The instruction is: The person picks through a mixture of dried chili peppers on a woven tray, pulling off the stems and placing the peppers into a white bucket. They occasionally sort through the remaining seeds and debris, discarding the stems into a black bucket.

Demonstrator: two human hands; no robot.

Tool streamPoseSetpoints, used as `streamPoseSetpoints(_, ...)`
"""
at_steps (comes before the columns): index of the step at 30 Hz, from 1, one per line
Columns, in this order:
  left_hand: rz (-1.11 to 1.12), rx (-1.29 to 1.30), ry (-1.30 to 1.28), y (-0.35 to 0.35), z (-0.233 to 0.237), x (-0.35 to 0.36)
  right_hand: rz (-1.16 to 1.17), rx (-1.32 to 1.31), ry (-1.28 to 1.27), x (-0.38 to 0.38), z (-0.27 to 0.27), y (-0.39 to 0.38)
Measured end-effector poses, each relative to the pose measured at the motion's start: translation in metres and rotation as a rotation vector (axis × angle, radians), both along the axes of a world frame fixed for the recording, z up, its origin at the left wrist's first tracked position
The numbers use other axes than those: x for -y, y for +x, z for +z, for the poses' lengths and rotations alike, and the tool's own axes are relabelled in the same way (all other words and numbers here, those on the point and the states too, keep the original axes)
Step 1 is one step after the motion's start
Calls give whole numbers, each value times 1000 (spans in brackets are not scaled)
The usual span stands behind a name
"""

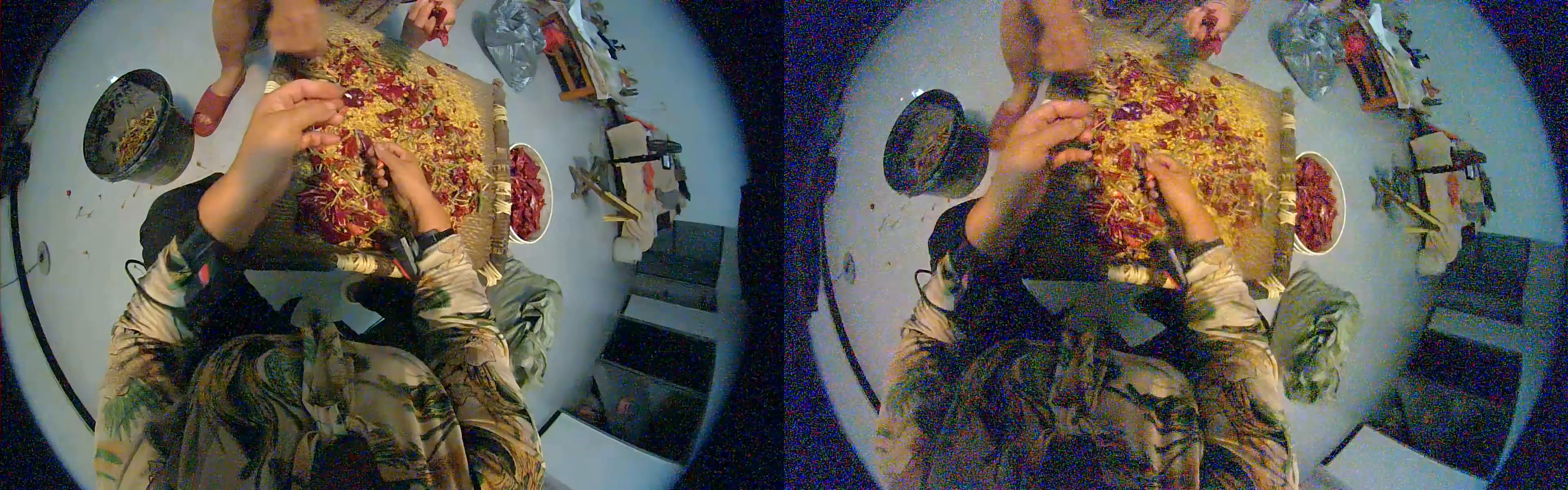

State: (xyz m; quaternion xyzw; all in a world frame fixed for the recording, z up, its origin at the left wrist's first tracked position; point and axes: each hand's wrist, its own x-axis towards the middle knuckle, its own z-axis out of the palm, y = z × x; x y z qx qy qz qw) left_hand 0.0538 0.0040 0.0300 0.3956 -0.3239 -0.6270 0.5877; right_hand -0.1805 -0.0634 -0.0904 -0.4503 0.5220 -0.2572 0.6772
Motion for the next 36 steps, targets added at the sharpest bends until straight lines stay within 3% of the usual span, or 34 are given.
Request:
streamPoseSetpoints(3,45,-24,59,-3,-30,8,1,-120,-141,3,-14,-8)
streamPoseSetpoints(6,91,-15,163,-4,-50,10,117,-314,-586,5,-11,5)
streamPoseSetpoints(9,78,30,114,-7,-63,13,163,-859,-873,0,4,34)
streamPoseSetpoints(10,63,48,72,-8,-63,13,229,-970,-799,-1,16,42)
streamPoseSetpoints(13,76,100,122,-11,-58,15,278,-865,-841,6,-12,37)
streamPoseSetpoints(16,67,28,73,-9,-59,14,133,-312,-644,17,-42,16)
streamPoseSetpoints(19,66,60,79,-13,-57,13,-19,6,16,-1,10,3)
streamPoseSetpoints(23,29,85,81,-20,-57,14,-104,135,59,-16,40,1)
streamPoseSetpoints(36,0,81,67,-21,-66,15,-60,302,-10,-2,32,-16)
